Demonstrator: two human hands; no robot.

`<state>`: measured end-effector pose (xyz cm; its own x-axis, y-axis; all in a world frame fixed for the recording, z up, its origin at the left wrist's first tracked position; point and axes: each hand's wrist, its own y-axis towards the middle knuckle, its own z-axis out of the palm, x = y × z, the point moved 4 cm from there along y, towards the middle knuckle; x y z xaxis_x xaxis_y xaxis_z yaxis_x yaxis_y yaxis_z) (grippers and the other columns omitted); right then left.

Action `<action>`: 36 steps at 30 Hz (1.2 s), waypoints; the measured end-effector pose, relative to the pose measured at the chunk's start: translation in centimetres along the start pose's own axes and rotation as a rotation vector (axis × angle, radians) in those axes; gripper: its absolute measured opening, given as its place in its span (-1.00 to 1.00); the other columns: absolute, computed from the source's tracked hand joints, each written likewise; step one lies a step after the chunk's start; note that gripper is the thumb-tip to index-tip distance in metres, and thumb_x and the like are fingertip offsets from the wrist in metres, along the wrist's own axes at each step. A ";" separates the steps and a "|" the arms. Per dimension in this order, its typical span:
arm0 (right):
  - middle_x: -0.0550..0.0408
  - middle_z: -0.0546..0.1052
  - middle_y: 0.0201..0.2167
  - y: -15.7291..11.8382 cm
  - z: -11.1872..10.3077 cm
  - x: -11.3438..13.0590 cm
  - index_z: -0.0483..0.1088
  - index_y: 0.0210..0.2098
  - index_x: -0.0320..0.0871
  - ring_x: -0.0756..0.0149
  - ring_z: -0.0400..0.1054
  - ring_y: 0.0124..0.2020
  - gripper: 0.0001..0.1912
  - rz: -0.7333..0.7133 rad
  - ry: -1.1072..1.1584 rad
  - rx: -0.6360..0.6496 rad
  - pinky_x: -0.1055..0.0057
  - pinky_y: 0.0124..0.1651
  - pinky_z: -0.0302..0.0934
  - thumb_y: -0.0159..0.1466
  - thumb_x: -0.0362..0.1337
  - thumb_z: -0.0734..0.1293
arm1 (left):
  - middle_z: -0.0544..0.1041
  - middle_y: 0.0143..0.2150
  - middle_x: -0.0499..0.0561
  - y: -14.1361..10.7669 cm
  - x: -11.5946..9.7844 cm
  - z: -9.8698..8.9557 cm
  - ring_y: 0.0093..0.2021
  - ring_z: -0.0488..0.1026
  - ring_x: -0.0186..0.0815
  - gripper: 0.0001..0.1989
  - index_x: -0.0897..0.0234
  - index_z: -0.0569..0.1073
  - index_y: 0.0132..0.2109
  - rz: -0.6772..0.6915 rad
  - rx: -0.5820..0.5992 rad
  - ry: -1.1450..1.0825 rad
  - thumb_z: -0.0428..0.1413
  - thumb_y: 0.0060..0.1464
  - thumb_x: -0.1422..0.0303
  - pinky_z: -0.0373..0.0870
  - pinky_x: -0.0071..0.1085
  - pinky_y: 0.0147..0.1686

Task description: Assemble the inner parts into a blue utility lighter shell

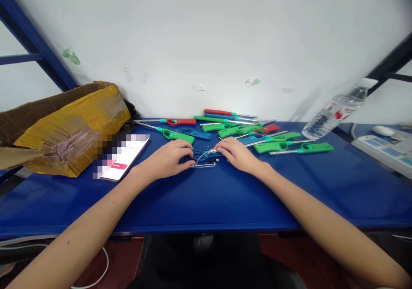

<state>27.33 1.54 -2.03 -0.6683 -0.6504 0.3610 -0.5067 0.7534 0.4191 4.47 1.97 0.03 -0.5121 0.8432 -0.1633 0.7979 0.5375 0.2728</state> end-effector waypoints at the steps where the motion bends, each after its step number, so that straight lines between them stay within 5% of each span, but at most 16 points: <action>1: -0.07 0.58 -0.20 0.0 0.0 0.0 0.51 -0.14 -0.15 0.13 0.40 -0.12 -0.71 -0.001 -0.003 -0.003 0.15 0.00 0.30 0.43 -0.26 0.16 | 0.50 0.01 0.13 0.1 0.0 0.0 0.04 0.44 -0.11 -0.75 0.27 0.53 -0.14 -0.009 -0.025 0.007 0.06 0.27 0.20 0.40 -0.16 0.05; 17: -0.05 0.52 -0.15 0.1 -0.2 -0.3 0.50 -0.06 -0.14 0.17 0.41 -0.09 -0.74 0.019 0.051 -0.100 0.21 0.02 0.31 0.42 -0.26 0.19 | 0.52 -0.02 0.10 1.5 0.1 1.7 0.04 0.44 -0.15 -0.74 0.26 0.53 -0.12 -0.158 -0.213 -0.109 0.05 0.27 0.19 0.38 -0.19 0.10; 23: -0.04 0.52 -0.14 0.0 0.0 -0.5 0.49 -0.06 -0.12 0.18 0.45 -0.13 -0.75 0.046 0.085 -0.040 0.22 -0.03 0.34 0.41 -0.27 0.20 | 0.52 -0.03 0.18 1.3 0.6 2.2 0.04 0.40 -0.03 -0.42 0.31 0.48 0.09 -0.212 -0.074 -0.143 0.17 0.11 -0.04 0.38 -0.09 0.05; 28: -0.05 0.53 -0.15 -0.2 0.0 -0.2 0.50 -0.07 -0.13 0.18 0.46 -0.15 -0.76 0.031 0.098 -0.038 0.21 -0.05 0.35 0.40 -0.27 0.22 | 0.54 -0.14 0.11 1.3 0.2 2.3 -0.07 0.42 -0.12 -0.62 0.23 0.56 -0.02 -0.186 -0.073 -0.168 0.06 0.25 0.06 0.39 -0.16 -0.03; 36: -0.02 0.54 -0.15 -1.3 -0.7 1.5 0.51 -0.03 -0.08 0.21 0.46 -0.15 -0.74 -0.071 0.126 0.008 0.22 -0.06 0.39 0.41 -0.23 0.22 | 0.50 -0.07 0.08 0.3 0.3 1.6 -0.03 0.42 -0.16 -0.69 0.17 0.53 0.03 -0.096 0.014 -0.245 0.18 0.18 0.18 0.41 -0.24 -0.04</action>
<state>27.37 -0.53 -1.41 -0.5571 -0.7087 0.4330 -0.5549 0.7055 0.4408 5.02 2.43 -1.42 -0.4948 0.7644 -0.4133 0.7545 0.6139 0.2322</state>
